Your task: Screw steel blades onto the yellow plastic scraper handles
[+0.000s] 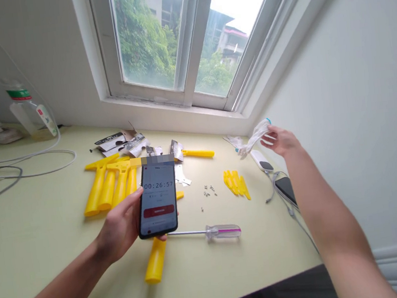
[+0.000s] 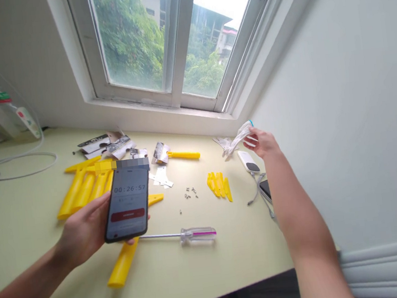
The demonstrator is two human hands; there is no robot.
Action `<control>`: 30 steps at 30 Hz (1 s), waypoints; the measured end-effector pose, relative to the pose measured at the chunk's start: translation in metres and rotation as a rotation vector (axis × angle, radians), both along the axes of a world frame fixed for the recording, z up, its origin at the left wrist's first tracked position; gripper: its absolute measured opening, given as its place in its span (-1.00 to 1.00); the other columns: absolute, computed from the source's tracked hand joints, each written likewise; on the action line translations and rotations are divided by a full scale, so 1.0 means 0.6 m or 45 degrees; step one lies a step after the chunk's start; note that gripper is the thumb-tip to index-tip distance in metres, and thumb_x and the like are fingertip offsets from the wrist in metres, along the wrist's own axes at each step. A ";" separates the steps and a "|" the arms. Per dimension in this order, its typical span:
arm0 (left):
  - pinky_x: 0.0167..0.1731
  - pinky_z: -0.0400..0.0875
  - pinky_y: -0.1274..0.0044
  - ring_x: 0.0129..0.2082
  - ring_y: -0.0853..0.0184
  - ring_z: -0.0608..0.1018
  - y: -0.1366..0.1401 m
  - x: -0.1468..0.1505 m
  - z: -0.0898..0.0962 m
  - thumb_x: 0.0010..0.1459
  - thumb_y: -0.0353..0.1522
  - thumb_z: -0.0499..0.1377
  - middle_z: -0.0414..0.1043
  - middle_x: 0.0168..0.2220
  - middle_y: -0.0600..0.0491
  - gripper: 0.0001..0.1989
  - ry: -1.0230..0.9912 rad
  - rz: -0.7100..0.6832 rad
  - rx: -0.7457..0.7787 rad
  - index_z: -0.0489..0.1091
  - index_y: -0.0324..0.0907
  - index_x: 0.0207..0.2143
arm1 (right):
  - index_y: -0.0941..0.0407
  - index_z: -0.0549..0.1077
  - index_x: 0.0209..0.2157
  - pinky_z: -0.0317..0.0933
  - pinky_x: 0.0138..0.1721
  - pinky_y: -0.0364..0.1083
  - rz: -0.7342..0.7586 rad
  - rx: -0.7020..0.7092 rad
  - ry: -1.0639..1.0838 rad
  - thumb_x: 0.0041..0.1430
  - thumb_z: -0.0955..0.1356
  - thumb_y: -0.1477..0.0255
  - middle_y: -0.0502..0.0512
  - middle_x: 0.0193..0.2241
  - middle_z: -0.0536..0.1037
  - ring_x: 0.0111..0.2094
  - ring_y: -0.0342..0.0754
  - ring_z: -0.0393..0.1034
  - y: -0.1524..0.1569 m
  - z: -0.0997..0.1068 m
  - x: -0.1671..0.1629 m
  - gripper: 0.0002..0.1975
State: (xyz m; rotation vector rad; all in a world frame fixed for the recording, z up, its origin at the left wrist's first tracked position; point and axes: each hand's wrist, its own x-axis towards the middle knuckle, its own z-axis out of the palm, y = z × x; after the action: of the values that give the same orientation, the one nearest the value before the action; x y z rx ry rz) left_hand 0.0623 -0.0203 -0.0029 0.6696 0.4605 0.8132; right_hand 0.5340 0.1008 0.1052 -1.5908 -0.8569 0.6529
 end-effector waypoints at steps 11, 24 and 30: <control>-0.35 0.57 0.18 -0.02 -0.17 0.55 0.002 -0.001 -0.005 0.36 -0.14 -0.12 0.47 0.04 -0.29 -0.47 -0.120 -0.055 0.123 0.30 -0.30 0.16 | 0.05 0.59 -0.34 0.41 -0.20 0.05 0.298 0.327 0.206 -0.15 0.54 0.28 0.15 -0.23 0.57 -0.21 0.03 0.48 -0.164 -0.053 -0.145 -0.72; -0.39 0.56 0.16 -0.02 -0.23 0.53 -0.003 0.003 0.003 0.34 -0.15 -0.09 0.46 0.01 -0.30 -0.47 -0.002 0.001 0.085 0.27 -0.32 0.18 | 0.04 0.61 -0.28 0.34 -0.03 0.20 0.460 0.581 0.298 0.06 0.46 0.31 0.27 -0.13 0.58 -0.04 0.17 0.47 -0.182 -0.124 -0.183 -0.83; -0.40 0.54 0.17 -0.03 -0.23 0.53 -0.004 0.006 0.005 0.34 -0.16 -0.09 0.46 0.01 -0.31 -0.46 0.009 -0.009 0.089 0.25 -0.32 0.19 | 0.06 0.61 -0.28 0.34 -0.05 0.20 0.433 0.582 0.318 0.01 0.49 0.28 0.30 -0.18 0.58 -0.08 0.20 0.49 -0.190 -0.123 -0.180 -0.78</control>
State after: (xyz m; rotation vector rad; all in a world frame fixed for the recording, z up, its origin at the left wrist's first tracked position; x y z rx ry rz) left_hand 0.0656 -0.0228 0.0001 0.7386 0.4377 0.8228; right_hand 0.4261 -0.0133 0.0314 -0.9412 -1.0119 0.8079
